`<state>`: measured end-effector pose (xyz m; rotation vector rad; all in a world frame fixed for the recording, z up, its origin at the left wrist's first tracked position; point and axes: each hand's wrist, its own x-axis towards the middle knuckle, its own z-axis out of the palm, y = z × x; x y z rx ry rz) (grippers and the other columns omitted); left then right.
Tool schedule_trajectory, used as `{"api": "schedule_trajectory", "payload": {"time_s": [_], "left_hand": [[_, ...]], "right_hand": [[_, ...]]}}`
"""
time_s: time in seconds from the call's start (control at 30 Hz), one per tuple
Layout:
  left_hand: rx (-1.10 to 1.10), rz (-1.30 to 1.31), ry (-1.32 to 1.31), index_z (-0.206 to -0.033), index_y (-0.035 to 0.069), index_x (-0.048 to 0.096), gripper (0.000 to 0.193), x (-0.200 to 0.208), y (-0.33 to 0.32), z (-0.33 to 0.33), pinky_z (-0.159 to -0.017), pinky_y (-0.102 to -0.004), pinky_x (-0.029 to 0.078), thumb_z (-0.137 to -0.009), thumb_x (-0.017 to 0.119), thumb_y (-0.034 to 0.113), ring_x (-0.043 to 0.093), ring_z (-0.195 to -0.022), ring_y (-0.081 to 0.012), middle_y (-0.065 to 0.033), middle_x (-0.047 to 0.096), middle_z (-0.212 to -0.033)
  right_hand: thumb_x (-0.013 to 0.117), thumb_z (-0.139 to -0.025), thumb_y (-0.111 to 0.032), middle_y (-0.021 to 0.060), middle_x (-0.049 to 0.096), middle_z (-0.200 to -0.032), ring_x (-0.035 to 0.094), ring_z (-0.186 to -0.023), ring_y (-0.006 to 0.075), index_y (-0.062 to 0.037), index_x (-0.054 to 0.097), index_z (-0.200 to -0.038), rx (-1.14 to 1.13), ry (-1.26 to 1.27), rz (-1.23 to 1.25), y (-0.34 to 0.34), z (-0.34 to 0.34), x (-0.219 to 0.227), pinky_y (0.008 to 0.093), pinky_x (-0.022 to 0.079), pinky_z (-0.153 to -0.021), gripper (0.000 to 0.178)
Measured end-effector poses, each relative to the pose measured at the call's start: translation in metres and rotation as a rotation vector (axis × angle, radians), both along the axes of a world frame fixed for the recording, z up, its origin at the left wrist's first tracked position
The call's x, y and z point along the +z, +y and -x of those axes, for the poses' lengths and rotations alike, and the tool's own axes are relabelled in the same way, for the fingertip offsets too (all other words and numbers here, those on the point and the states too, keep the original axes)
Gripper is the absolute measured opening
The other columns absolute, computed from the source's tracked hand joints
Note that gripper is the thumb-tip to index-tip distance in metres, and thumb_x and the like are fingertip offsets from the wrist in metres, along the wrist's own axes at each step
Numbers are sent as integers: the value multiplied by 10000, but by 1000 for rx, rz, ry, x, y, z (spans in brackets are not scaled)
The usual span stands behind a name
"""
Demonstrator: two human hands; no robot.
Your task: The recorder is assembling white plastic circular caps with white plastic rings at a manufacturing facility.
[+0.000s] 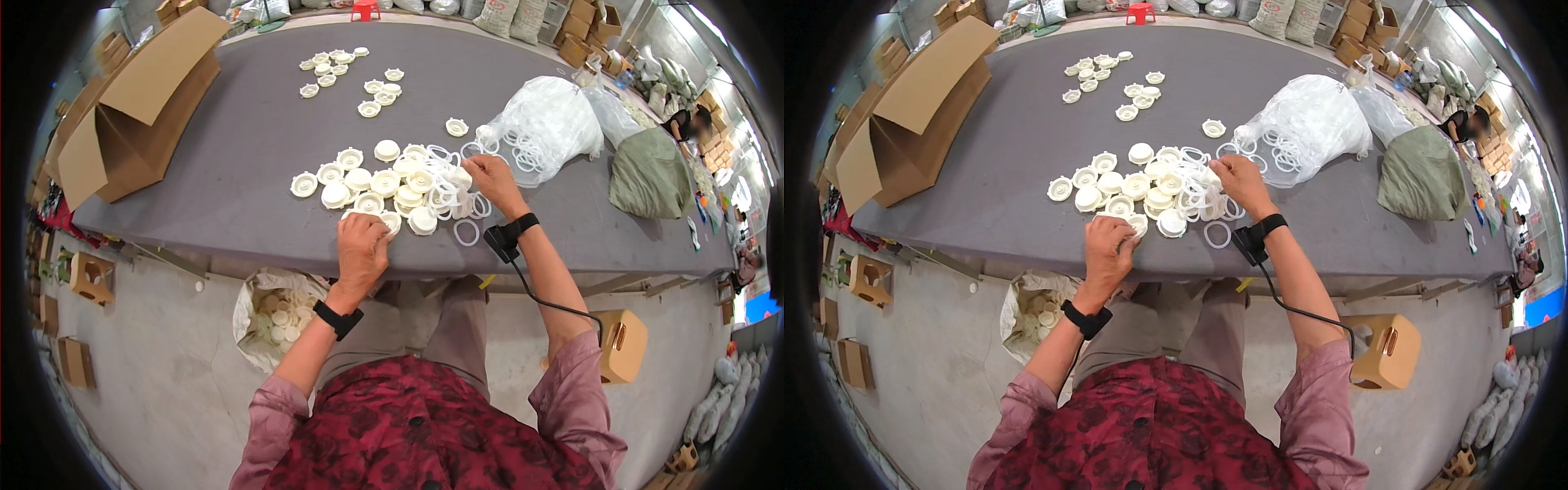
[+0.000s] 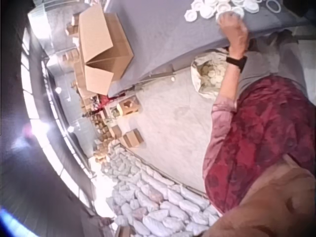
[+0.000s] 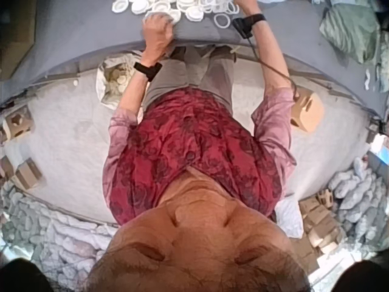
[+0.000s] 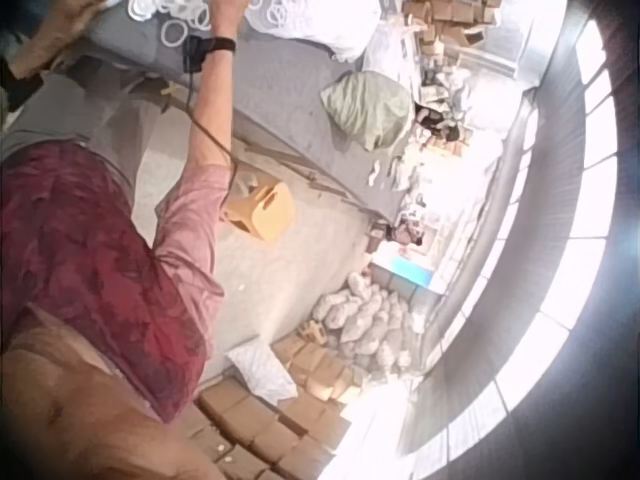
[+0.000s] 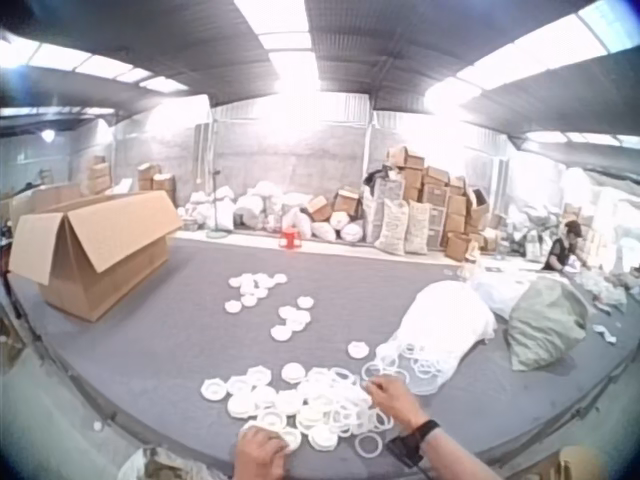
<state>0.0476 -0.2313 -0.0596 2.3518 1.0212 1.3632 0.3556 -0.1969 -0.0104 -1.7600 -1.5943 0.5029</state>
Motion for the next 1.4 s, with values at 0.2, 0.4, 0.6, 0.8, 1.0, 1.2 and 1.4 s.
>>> {"api": "schedule_trajectory", "payload": {"time_s": [0.2,0.4,0.6,0.8,1.0,1.2,1.4], "left_hand": [[58,564,-400,-849,13,674,84,4,-19,5,-671,-298,457,-800,737,39,578,-741,-153,-26,621,-813],[-143,932,-754,-907,4,668,118,-6,-19,-1,-648,-230,478,-895,723,107,574,-693,-75,-4,642,-823],[-295,1250,-1007,-978,36,634,116,-2,-22,6,-711,-261,525,-926,701,116,622,-795,-90,-19,665,-914],[-363,1317,-1008,-1021,41,630,126,7,-35,6,-753,-260,517,-933,687,110,639,-856,-106,-28,676,-970],[-447,1330,-1003,-1063,39,629,163,8,-48,6,-780,-271,514,-931,685,116,639,-882,-108,-38,678,-1010],[-461,1338,-1025,-1091,24,620,186,7,-65,1,-799,-268,519,-931,676,101,639,-891,-110,-47,679,-1032],[-490,1355,-1044,-1126,17,608,208,5,-71,-3,-873,-302,513,-938,654,90,642,-943,-125,-63,681,-1067]], "right_hand": [[776,-809,-240,101,598,-798,591,-714,224,-31,687,-861,65,-230,-312,-24,52,6,355,479,-639,233],[762,-755,-171,76,592,-835,586,-886,273,-66,682,-794,60,-539,-426,-19,49,-15,404,510,-688,138],[780,-804,-70,26,645,-756,549,-657,114,-38,772,-917,25,255,-432,-34,40,3,287,438,-578,118],[749,-862,-53,-6,628,-773,499,-585,46,19,757,-982,37,758,-142,-73,65,15,205,402,-518,141],[685,-898,-42,-2,627,-766,511,-623,52,14,752,-986,91,753,-78,-103,88,8,218,413,-538,125],[697,-795,38,93,615,-766,595,-655,226,-22,726,-981,-7,16,-583,-130,130,-5,336,472,-577,198],[723,-721,34,81,612,-838,613,-724,248,-38,719,-994,96,-138,-640,-148,156,-21,344,499,-577,283]]}}
